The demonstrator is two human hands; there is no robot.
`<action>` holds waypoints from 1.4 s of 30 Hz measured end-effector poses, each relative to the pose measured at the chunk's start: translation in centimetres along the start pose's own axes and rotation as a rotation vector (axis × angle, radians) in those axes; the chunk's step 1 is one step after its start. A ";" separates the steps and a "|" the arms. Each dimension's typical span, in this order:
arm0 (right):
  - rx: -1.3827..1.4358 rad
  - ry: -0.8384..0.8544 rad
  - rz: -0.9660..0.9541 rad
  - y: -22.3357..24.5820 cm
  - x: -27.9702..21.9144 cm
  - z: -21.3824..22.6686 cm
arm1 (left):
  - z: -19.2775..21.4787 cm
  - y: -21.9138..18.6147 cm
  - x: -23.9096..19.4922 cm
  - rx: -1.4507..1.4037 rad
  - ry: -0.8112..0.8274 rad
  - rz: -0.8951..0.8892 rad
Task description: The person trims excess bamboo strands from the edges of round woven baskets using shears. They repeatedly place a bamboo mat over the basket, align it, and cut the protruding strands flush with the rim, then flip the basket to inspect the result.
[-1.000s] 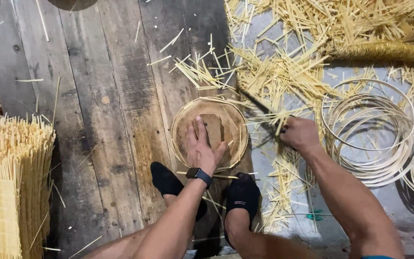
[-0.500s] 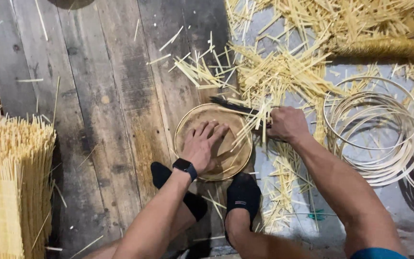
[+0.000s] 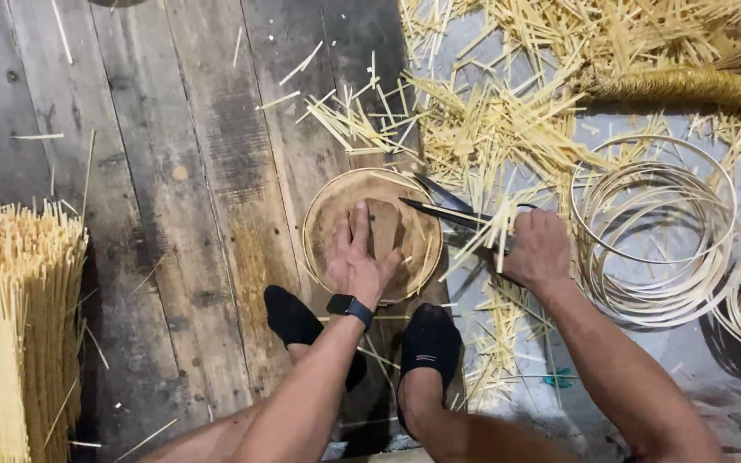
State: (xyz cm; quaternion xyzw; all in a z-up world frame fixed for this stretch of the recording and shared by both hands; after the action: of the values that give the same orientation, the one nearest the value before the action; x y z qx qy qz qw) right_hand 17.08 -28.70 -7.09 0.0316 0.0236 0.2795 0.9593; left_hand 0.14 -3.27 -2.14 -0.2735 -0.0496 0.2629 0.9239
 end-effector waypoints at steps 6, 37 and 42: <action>-0.005 0.187 -0.098 0.1 1.1 -3.3 | -0.8 0.5 -0.8 0.045 0.052 0.054; 0.983 0.512 -0.513 7.3 5.1 -6.1 | -6.0 3.6 14.1 -0.086 0.094 0.037; 1.128 0.666 -0.593 7.6 1.6 -3.0 | -4.6 8.6 11.5 -0.298 -0.197 -0.121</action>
State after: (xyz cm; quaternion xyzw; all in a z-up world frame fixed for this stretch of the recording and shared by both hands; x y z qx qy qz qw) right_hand 14.22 -21.29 -9.58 0.4278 0.4634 -0.0526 0.7743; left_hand 7.09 6.54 -11.14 -0.3767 -0.1945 0.2222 0.8780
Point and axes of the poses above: each hand's wrist, its own x-axis towards the middle knuckle, its own z-axis out of the back of the hand, y = z × x, the point moved 1 cm from there along x, towards the middle knuckle, and after that the axes turned 10 degrees about -z, right-handed, at the moved point
